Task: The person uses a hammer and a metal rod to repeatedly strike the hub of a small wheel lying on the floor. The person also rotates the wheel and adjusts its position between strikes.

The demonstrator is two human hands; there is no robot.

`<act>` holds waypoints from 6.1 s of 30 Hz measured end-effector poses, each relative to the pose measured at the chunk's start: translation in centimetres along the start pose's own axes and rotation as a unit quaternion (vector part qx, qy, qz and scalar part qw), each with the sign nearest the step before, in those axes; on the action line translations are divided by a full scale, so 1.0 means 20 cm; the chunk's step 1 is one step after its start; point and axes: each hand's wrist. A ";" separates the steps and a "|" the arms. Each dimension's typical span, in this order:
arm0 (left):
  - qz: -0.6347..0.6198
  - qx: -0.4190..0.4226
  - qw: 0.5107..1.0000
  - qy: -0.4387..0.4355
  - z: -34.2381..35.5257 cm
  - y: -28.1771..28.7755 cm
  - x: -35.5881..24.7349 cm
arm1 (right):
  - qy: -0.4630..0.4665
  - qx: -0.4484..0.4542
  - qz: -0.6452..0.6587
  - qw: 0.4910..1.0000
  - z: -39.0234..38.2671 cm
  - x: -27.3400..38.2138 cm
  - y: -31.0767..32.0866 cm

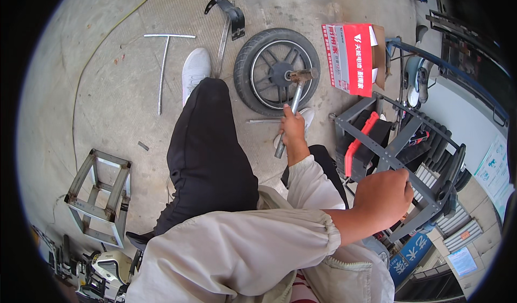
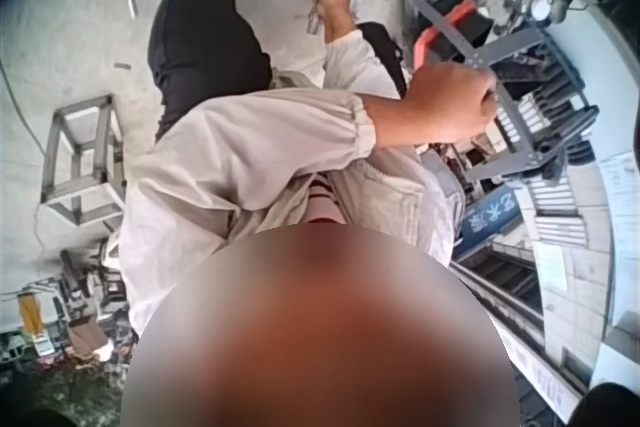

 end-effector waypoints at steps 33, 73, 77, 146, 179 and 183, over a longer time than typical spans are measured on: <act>-0.008 0.010 1.000 -0.005 -0.01 -0.01 -0.02 | -0.059 0.023 -0.049 0.997 0.09 -0.02 0.01; 0.001 0.013 1.000 -0.004 -0.01 -0.01 -0.02 | -0.013 -0.008 -0.026 1.000 -0.02 -0.05 0.01; -0.008 0.008 1.000 -0.003 -0.02 -0.01 -0.02 | -0.051 -0.004 -0.041 0.998 0.03 -0.04 0.02; 0.010 0.006 1.000 -0.007 0.00 -0.06 0.02 | -0.040 -0.005 -0.025 0.999 0.07 -0.04 0.04; 0.012 0.022 1.000 0.010 0.01 -0.07 0.02 | -0.043 0.004 0.001 0.999 0.03 -0.09 0.05; 0.018 0.014 1.000 0.010 0.01 -0.06 0.02 | -0.033 0.005 -0.031 0.999 0.02 -0.04 0.06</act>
Point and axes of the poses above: each hand's wrist, its own z-axis towards the middle knuckle, its own y-axis out of the back of the hand, x = y × z, and after that the axes turned 6 degrees about y, right-handed
